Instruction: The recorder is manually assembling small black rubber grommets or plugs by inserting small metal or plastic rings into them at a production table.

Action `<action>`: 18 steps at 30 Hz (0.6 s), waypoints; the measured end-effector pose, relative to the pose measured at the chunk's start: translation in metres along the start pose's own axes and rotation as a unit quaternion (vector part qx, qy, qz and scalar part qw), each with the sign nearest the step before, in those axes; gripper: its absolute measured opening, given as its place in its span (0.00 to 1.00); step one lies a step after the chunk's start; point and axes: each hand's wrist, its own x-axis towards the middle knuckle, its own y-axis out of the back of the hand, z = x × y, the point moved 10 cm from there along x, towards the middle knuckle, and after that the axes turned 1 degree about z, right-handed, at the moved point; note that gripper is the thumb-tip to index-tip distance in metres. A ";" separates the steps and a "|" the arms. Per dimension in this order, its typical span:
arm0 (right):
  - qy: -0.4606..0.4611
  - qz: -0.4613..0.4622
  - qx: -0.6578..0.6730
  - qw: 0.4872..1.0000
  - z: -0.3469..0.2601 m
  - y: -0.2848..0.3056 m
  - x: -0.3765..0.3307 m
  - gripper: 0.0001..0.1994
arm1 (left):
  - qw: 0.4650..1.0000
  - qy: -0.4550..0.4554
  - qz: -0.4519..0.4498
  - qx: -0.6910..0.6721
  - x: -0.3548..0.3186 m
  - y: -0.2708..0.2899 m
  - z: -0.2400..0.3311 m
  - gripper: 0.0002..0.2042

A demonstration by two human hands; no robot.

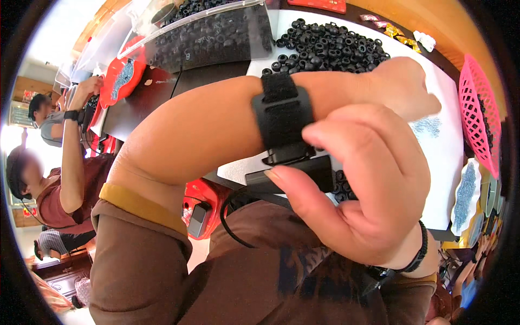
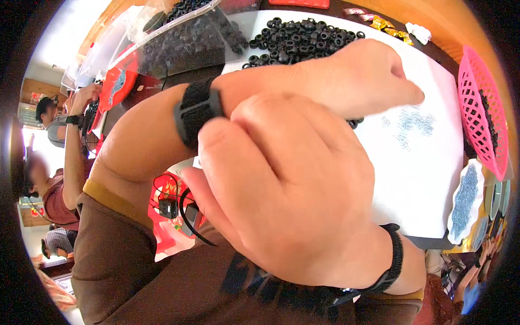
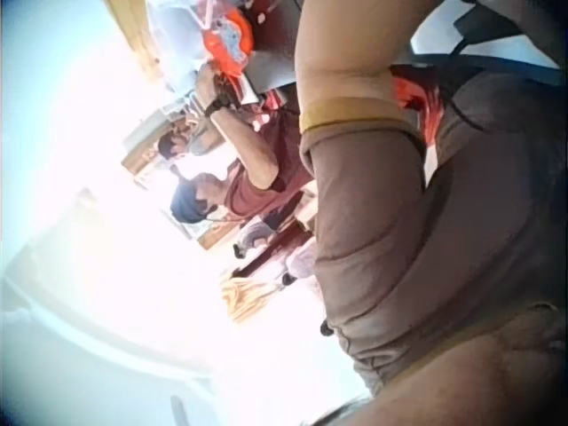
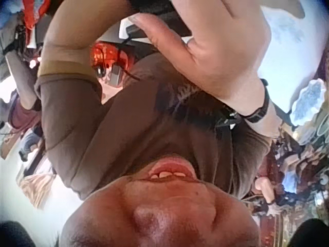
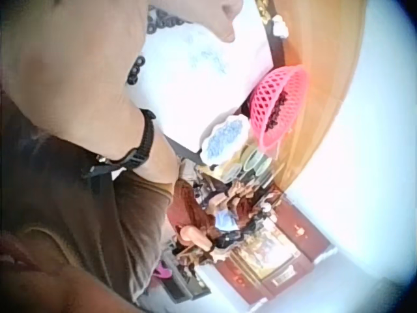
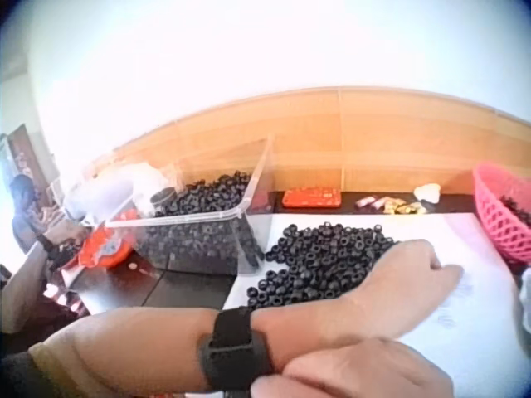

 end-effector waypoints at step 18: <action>-0.194 0.080 -0.007 0.978 0.032 0.020 -0.019 0.20 | 0.947 -0.033 0.172 -0.270 0.029 0.009 -0.021 0.22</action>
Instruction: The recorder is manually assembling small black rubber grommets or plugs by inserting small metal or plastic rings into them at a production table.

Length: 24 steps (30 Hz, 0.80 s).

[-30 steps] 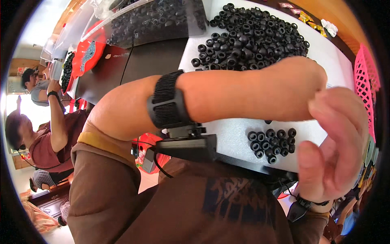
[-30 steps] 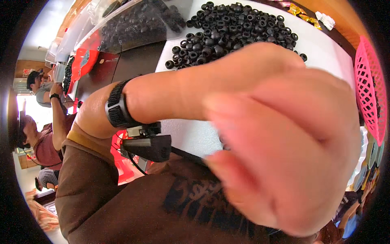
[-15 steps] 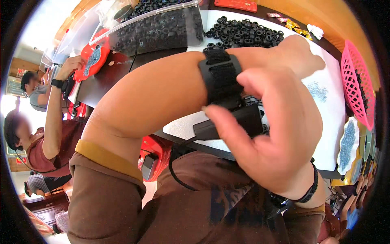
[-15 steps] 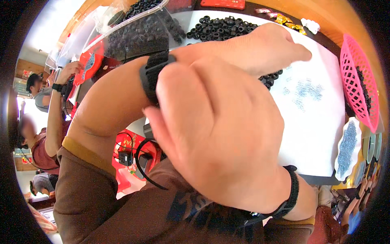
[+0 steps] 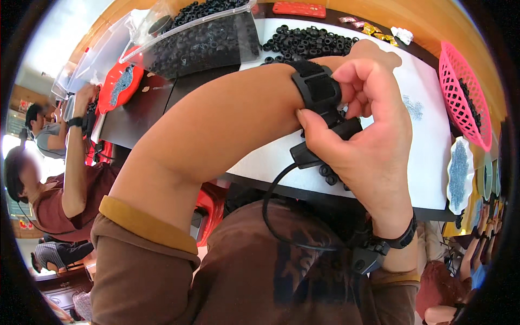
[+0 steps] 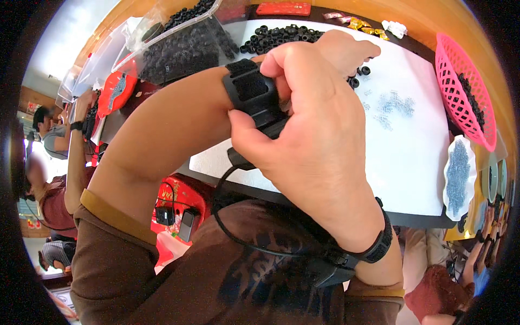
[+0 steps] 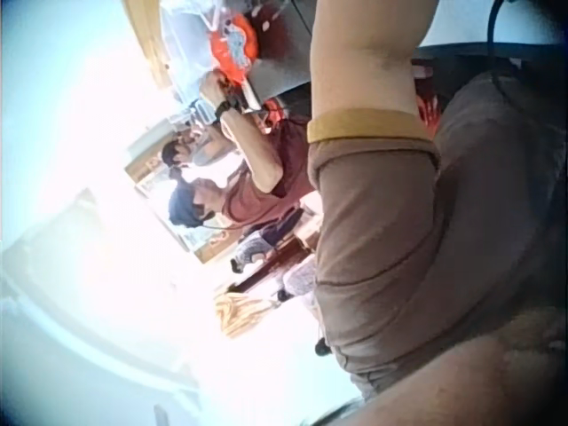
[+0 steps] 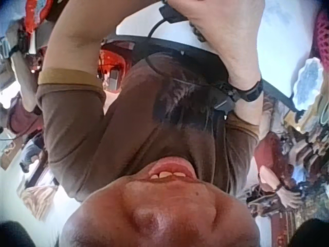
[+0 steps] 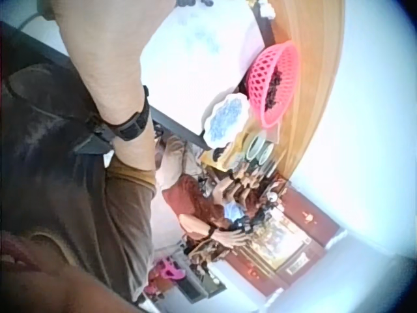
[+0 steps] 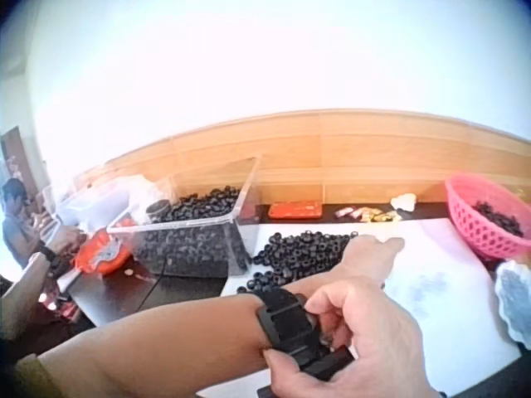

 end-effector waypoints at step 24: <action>0.121 -0.084 -0.036 0.988 -0.036 0.004 -0.016 0.19 | 0.860 -0.158 -0.088 0.476 -0.052 -0.029 0.042 0.14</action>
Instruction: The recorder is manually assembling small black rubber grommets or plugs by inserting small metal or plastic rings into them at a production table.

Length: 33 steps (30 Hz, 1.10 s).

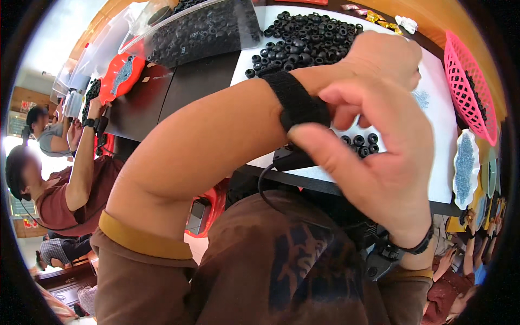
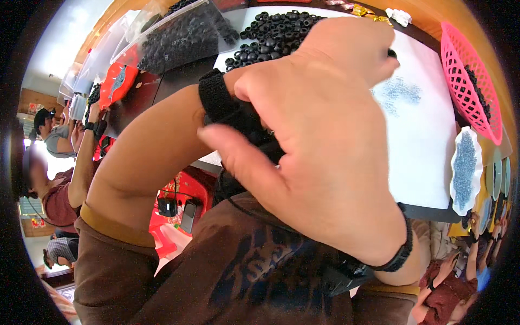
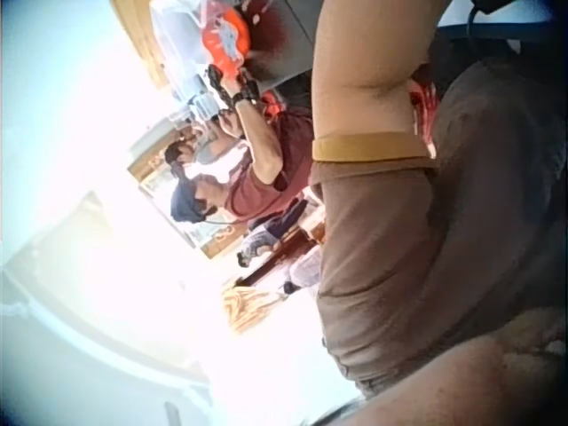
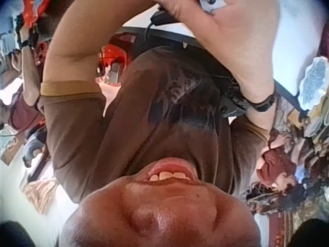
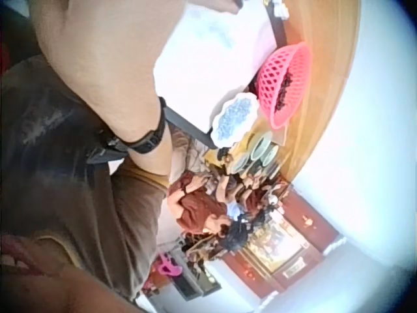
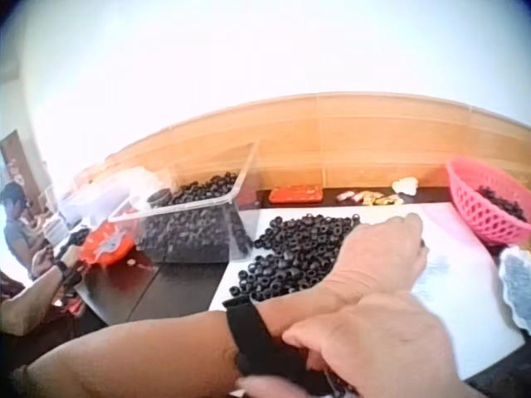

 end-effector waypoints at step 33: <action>0.023 -0.337 0.362 0.869 -0.008 -0.063 0.012 0.12 | 0.772 -0.095 -0.111 -0.619 -0.124 0.003 0.022 0.15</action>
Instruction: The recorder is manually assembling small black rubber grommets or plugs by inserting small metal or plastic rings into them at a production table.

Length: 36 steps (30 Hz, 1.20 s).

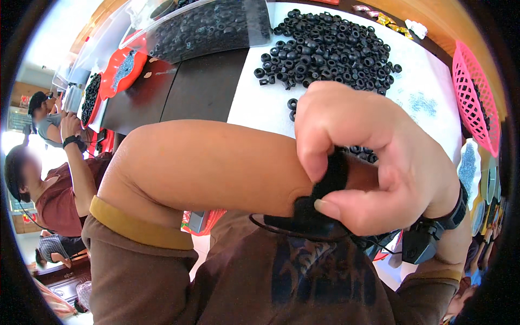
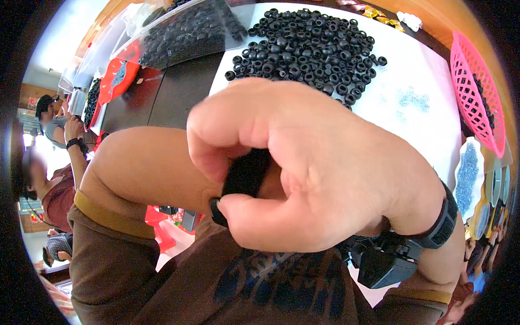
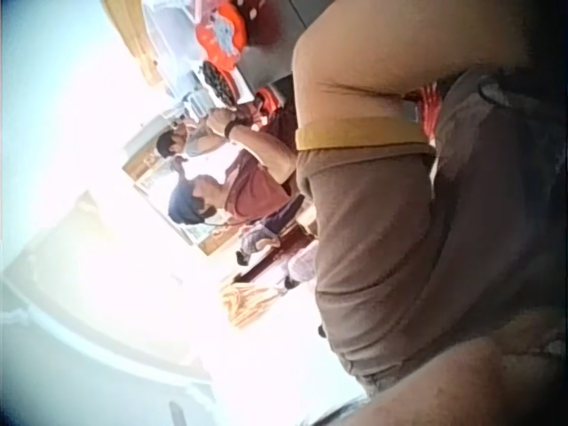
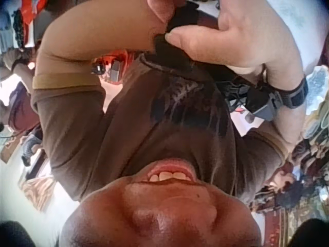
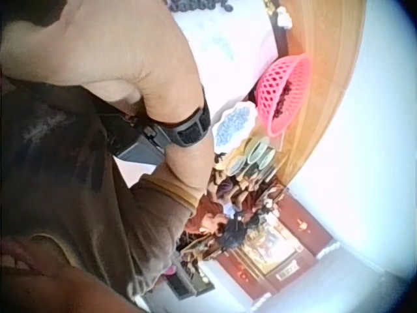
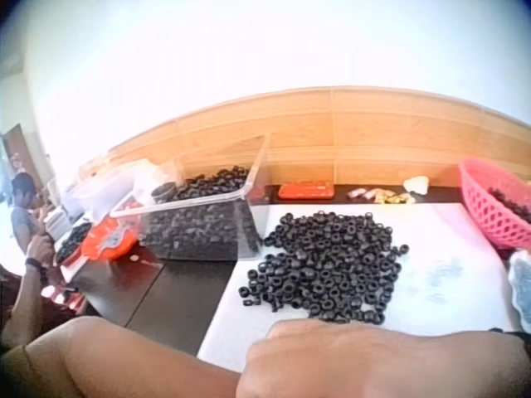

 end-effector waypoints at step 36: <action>-0.067 0.347 0.026 0.935 0.084 0.113 -0.086 0.15 | 0.921 0.343 0.156 -0.097 0.034 0.119 -0.048 0.12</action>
